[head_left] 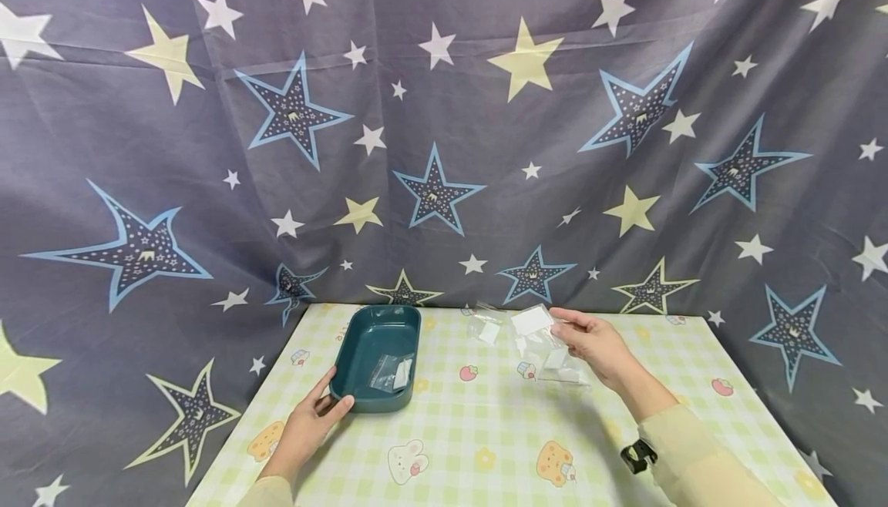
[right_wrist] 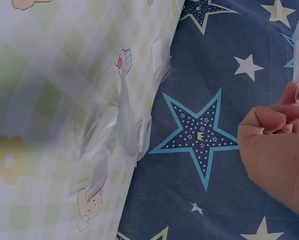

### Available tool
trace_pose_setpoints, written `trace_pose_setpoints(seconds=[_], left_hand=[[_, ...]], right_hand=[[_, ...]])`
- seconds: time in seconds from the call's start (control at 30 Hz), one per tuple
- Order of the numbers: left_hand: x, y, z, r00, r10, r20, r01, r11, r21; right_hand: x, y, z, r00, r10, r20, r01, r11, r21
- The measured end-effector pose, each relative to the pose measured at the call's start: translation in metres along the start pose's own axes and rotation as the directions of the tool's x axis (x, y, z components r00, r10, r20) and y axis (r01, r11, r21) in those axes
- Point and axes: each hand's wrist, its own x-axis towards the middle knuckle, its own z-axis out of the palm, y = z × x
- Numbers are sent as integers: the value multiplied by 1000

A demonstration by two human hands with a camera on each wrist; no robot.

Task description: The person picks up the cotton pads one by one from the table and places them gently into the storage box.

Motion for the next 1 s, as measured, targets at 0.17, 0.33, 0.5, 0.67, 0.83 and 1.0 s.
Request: trace_pose_setpoints(seconds=[0.17, 0.33, 0.5, 0.67, 0.83, 1.0], left_hand=[[-1, 0, 0, 1000, 1, -2, -1, 1000, -7], [-1, 1, 0, 1000, -1, -1, 1, 1000, -13], [-2, 1, 0, 1000, 3, -1, -3, 1000, -15], [-2, 1, 0, 1000, 5, -3, -5, 1000, -9], [-1, 1, 0, 1000, -1, -8, 1, 1000, -10], [-2, 1, 1, 1000, 1, -5, -1, 1000, -13]], right_hand=[[3, -1, 4, 1000, -3, -6, 3, 1000, 17], [6, -2, 8, 1000, -10, 2, 10, 1000, 22], [8, -3, 13, 1000, -10, 13, 10, 999, 32], [11, -5, 17, 999, -21, 26, 21, 999, 29], [14, -10, 24, 999, -27, 34, 26, 999, 33], [18, -14, 32, 999, -16, 34, 15, 999, 36]])
